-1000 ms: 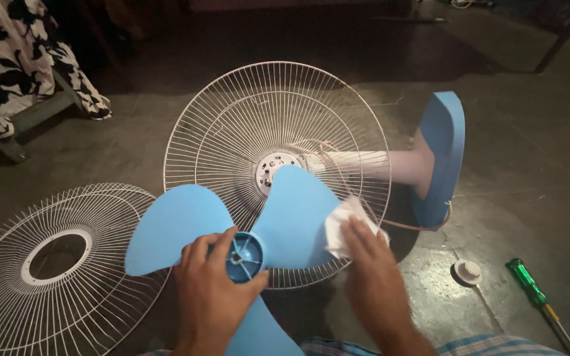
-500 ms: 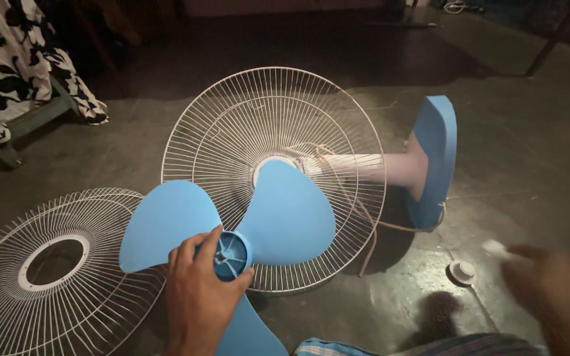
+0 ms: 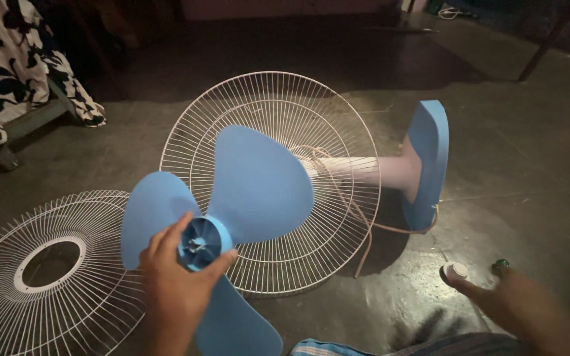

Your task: The person wipes the fan blades with a cloth, then reattaches the fan blade assembly to the motor housing. They secure the fan head to the base using a screwdriver and tighten the screw.

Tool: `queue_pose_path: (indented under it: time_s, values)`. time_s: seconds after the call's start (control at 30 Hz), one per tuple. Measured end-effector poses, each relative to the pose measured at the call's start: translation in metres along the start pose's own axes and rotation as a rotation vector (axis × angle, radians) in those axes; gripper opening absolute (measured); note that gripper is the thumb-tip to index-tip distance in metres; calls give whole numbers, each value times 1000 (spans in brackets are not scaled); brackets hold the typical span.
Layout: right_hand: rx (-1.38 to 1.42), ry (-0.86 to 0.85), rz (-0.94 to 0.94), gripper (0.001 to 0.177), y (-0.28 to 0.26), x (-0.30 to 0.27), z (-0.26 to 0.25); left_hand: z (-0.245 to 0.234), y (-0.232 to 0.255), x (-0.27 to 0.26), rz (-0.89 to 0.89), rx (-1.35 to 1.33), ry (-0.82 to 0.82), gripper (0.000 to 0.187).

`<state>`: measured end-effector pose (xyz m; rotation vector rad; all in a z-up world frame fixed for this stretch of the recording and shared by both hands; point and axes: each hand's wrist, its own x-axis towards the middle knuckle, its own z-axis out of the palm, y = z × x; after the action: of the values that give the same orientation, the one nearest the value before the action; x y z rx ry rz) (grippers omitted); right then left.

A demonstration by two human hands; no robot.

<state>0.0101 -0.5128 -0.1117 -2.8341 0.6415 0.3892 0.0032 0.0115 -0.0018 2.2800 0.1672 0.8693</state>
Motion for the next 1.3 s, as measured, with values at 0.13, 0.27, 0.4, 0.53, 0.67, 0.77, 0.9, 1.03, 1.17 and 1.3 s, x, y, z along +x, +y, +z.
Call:
queue_pose_path:
  time_s: [0.13,0.27,0.4,0.53,0.67,0.77,0.9,1.03,1.17,1.3]
  values:
    - [301,144,-24,72,-97,-57,-8,-14,-6,11,-77,-119,10,85]
    - [607,-38,-273,51,-166,-103,9,-27,-8,22,-357,-358,27,84]
    - [689,-214,-372,51,-207,-128,31,-37,-9,27,-466,-703,21,76]
    - [818,-377,-502,49,-223,-143,48,-40,-18,28,-497,-916,22,64]
    - [995,-524,-478,52,-243,-152,55,-46,-45,38,-536,-918,-37,52]
    - [1205,-716,-319,59,-274,-161,55,-57,-80,48,-412,-869,-163,45]
    - [1680,-1137,-377,59,-339,-186,51,-71,-126,47,-522,-947,-267,42]
    - [1495,-959,-393,44,-399,-211,41,-104,-156,50,-190,-498,-213,44]
    - [1623,-895,-626,37,-451,-226,35,-137,-156,59,-329,-898,-179,44]
    - [1580,-825,-566,38,-484,-232,35,-161,-148,64,-724,-1111,-150,44]
